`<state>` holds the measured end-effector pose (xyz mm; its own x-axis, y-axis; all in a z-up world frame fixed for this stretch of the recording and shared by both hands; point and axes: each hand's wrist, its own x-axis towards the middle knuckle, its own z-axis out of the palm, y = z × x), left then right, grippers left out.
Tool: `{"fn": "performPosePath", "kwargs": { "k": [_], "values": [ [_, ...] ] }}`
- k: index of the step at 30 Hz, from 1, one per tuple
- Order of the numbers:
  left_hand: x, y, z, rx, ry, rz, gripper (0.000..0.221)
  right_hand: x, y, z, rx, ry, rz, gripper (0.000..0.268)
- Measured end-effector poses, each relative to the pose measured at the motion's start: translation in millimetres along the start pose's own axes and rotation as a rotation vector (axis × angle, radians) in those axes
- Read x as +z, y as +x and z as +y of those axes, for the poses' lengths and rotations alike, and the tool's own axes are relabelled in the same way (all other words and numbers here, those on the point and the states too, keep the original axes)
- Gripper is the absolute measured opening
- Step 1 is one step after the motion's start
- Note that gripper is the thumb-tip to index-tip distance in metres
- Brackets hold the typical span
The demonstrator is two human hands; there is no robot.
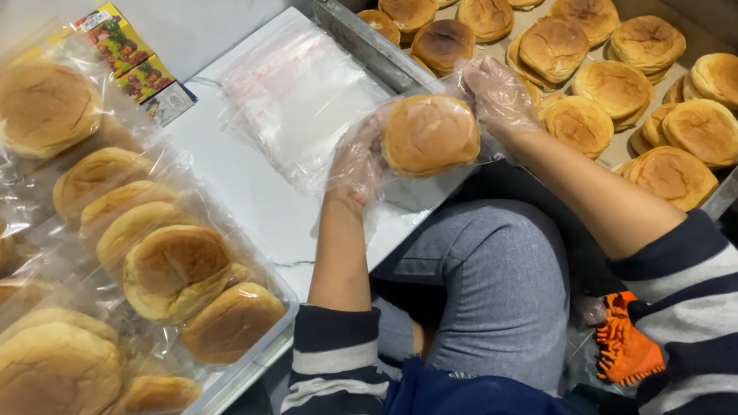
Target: Packing baked buns from a large metal tray into individual plastic bags.
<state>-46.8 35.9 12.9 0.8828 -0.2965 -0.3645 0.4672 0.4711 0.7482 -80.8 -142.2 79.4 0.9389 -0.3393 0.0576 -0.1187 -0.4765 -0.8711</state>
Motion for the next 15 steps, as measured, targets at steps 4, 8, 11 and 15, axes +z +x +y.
{"fn": "performPosePath", "kwargs": {
  "k": [4,8,11,15],
  "values": [
    [1,-11,-4,0.045,-0.066,-0.109,0.042,3,-1,-2,0.036,-0.014,0.025,0.028],
    [11,-35,11,0.018,0.025,-0.147,0.047,3,-1,-2,0.052,-0.123,-0.016,0.028],
    [12,-46,7,0.049,0.048,-0.155,0.037,3,12,9,0.117,-0.195,-0.061,0.023],
    [10,-53,4,0.067,0.050,-0.036,0.041,-6,-17,-21,-0.035,-0.548,-0.196,0.034]
  ]
}}
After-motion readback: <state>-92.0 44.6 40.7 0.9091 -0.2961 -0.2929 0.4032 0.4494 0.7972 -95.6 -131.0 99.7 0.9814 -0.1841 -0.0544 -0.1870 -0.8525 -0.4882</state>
